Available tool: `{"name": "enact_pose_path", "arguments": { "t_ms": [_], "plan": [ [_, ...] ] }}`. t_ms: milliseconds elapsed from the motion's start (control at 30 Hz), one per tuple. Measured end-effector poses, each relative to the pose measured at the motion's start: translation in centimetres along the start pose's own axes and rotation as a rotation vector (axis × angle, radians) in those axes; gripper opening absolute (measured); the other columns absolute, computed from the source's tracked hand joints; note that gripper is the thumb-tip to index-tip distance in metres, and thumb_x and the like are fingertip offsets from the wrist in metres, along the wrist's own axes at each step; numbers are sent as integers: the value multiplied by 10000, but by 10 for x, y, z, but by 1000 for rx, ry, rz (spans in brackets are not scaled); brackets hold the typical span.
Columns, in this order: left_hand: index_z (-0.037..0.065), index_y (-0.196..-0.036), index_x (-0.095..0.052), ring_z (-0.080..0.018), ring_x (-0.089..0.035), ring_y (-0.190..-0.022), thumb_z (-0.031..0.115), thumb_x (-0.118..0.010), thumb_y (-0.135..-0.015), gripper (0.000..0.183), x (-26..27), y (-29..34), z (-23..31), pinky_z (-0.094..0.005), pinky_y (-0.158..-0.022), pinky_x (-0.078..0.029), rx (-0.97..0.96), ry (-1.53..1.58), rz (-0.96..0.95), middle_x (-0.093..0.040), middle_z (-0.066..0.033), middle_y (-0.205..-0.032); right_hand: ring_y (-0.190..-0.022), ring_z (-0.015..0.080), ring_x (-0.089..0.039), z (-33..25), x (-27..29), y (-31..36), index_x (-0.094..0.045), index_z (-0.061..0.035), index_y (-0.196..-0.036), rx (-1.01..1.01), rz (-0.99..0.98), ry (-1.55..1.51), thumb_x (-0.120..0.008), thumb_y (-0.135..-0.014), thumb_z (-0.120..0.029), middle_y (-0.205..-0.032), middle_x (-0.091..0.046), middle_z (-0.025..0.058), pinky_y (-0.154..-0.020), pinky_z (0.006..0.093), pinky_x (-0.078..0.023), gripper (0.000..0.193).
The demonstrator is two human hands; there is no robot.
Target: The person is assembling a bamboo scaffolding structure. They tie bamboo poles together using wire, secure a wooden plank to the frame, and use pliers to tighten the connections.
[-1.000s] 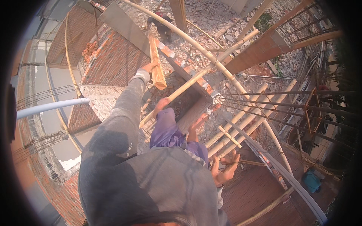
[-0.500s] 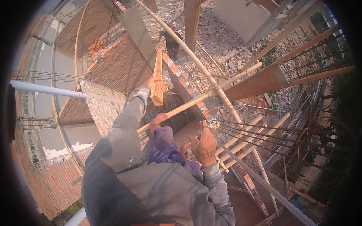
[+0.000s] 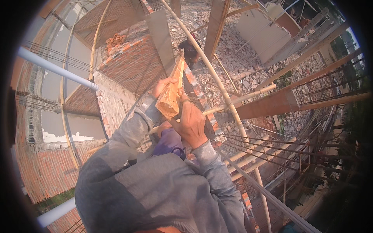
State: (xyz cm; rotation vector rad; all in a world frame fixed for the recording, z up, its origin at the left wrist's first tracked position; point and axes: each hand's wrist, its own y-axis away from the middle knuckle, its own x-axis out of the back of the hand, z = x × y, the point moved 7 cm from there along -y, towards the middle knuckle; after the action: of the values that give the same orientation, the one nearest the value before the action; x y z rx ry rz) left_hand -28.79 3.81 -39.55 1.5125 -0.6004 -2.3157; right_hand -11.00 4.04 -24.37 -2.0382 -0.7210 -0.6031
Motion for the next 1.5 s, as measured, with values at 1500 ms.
{"name": "enact_pose_path", "arguments": {
  "t_ms": [1500],
  "plan": [
    [-4,-1257,-643,-397,-714,-1057,328,-922,-715,694,-151,86,302,-467,-915,-573,-1722,-1475,669,-738,-227,-1076,-535,176,-605,-79,230,-292,-708,5,-978,179,266,426,-823,-891,-279,-670,-671,74,-480,306,-451,318]
  ]
}}
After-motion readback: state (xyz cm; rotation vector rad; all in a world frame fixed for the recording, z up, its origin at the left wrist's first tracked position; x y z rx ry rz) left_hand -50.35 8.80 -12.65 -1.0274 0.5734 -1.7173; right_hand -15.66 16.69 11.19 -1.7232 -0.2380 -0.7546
